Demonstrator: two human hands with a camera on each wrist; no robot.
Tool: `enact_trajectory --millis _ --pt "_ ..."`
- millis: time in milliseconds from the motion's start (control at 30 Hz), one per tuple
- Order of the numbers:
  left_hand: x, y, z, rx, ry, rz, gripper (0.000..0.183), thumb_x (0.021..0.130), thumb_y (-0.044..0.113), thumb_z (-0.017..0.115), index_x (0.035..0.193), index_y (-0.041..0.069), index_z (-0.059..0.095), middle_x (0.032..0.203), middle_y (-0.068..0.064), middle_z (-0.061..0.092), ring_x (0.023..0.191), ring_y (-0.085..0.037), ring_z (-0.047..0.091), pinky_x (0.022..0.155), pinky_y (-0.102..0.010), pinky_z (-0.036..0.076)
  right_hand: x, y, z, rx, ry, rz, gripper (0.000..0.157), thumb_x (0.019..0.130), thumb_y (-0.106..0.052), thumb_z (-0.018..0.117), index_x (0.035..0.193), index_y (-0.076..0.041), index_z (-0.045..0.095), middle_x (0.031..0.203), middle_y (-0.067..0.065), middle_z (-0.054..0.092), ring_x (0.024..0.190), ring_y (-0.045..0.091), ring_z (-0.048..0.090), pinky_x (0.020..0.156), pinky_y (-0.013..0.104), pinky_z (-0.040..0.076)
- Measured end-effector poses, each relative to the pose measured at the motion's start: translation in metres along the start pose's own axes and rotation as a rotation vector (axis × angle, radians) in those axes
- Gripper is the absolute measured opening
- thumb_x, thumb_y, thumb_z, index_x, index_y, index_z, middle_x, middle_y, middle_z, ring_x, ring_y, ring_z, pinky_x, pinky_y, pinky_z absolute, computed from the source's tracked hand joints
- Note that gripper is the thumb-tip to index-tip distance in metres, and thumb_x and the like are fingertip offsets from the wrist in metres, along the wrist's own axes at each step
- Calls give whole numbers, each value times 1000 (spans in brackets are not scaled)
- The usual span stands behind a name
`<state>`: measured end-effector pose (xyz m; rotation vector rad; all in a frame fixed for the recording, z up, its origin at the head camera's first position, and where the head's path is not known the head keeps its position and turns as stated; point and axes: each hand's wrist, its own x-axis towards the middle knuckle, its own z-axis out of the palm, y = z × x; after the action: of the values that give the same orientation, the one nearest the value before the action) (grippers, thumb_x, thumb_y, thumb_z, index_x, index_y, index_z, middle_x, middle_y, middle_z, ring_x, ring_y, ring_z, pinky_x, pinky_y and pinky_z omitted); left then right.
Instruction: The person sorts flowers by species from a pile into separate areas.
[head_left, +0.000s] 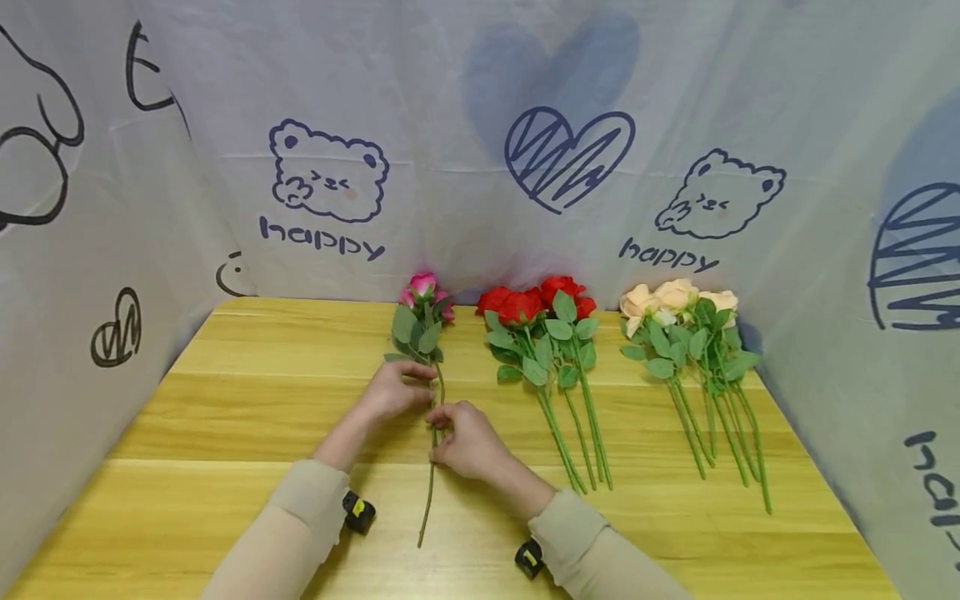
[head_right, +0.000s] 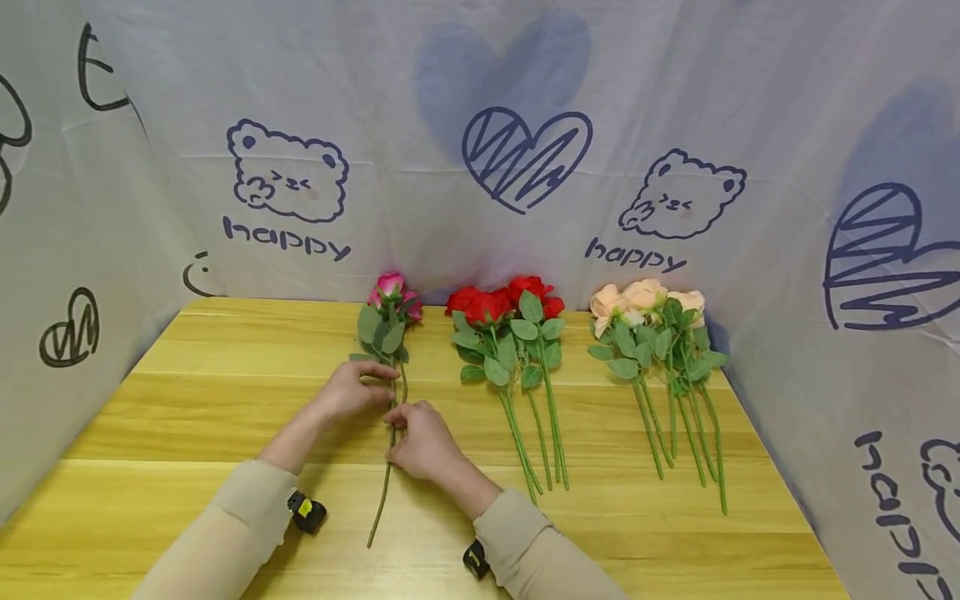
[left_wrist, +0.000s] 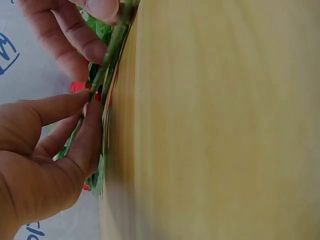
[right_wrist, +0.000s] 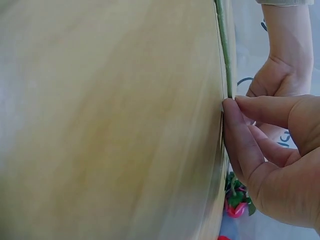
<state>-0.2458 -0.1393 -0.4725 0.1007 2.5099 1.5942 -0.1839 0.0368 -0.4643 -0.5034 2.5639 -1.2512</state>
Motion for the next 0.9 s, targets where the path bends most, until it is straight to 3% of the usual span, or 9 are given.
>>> enact_trajectory --millis 167,467,700,833,900 --pt "0 -2 2 7 0 -1 35 88 -1 77 123 -2 72 125 -20 69 124 -37 59 106 -48 47 -1 0 -1 -17 -3 -3 43 79 6 84 119 1 71 111 13 62 75 12 59 72 26 53" --pt "0 -1 2 16 5 2 35 88 0 77 123 -2 73 127 -20 69 128 -39 57 112 -52 43 -1 2 -1 50 -10 25 45 80 8 83 122 2 69 114 15 60 73 13 64 67 23 56" --pt "-3 5 -2 -48 21 -20 38 89 -1 74 127 -4 70 129 -25 68 109 -34 70 91 -38 58 -2 1 -6 237 3 59 43 86 8 77 127 3 66 119 16 64 74 19 67 58 30 58" --pt "-8 11 -6 -117 59 -39 36 97 4 69 132 -3 66 130 -27 65 105 -36 72 86 -40 61 -6 0 -16 326 42 40 42 93 -3 75 133 0 64 123 17 66 82 27 72 64 40 62" --pt "-13 14 -10 -116 104 -23 35 100 7 68 134 -1 66 132 -25 63 108 -37 70 86 -42 61 -10 1 -22 323 93 8 40 95 -9 75 134 -4 65 126 14 66 90 26 72 69 40 62"
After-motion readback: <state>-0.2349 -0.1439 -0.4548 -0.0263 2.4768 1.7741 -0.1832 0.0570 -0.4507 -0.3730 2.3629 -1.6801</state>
